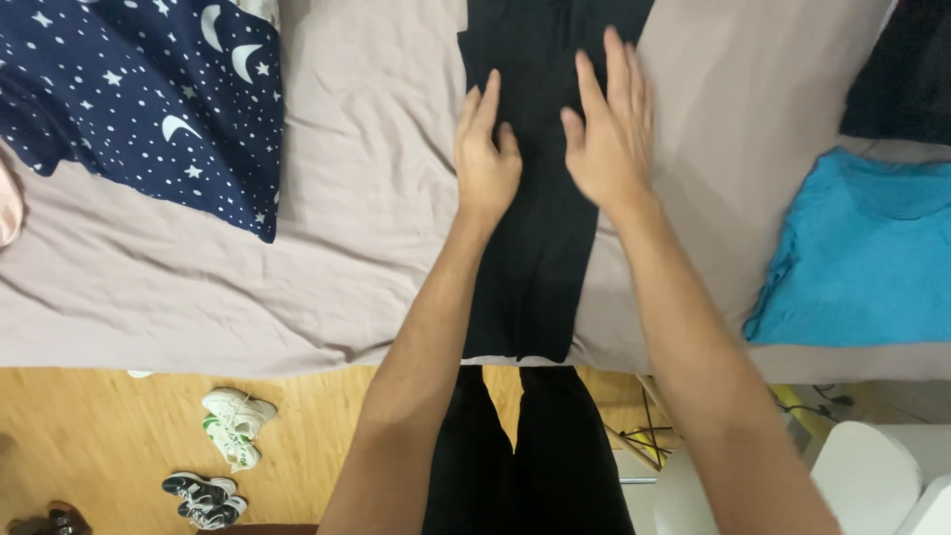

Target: The person folds several pieces of clothing on a bed, including a black t-shirt, a black long-sleeved shirt, a grey sweater, and a patterned t-shirt. The person smooths each item, folds the sides and bottom, and stacks them neatly.

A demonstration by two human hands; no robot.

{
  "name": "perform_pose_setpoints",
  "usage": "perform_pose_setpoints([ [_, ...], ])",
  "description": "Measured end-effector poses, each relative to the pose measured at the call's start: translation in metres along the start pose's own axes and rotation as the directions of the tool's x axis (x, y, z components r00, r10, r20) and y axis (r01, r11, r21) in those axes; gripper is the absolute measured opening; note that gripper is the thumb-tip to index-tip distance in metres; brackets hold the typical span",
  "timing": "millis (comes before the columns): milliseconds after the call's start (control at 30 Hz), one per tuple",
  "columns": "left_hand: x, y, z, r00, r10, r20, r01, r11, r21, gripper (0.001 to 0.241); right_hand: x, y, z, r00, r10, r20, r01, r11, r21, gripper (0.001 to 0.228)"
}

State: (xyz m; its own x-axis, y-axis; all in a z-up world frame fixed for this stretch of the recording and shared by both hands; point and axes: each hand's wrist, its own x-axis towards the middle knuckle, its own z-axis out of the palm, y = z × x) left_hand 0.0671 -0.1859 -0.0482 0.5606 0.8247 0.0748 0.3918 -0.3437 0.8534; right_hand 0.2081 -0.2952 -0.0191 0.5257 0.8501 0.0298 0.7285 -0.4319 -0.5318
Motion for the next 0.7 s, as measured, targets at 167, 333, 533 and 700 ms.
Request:
perform_pose_setpoints([
  [167,-0.010,0.017,-0.002,0.999,-0.049,-0.014,0.048,0.998,-0.049,0.065,0.041,0.010,0.004,0.986,0.044,0.164,-0.011,0.981,-0.194,0.063],
  [333,-0.010,0.018,-0.003,0.987,-0.157,0.035,0.159,0.986,-0.044,0.071,0.053,0.003,-0.002,0.951,0.144,0.274,-0.073,0.964,-0.256,0.065],
  [533,-0.003,0.036,-0.003,0.999,0.028,0.025,-0.029,0.999,0.035,0.073,0.032,0.014,0.008,0.994,-0.054,-0.099,0.041,0.990,-0.137,0.043],
  [700,0.001,0.078,-0.001,0.843,0.039,0.537,-0.148,0.976,0.162,0.081,0.012,0.039,0.011,0.921,0.344,0.183,-0.326,0.420,0.847,0.035],
])
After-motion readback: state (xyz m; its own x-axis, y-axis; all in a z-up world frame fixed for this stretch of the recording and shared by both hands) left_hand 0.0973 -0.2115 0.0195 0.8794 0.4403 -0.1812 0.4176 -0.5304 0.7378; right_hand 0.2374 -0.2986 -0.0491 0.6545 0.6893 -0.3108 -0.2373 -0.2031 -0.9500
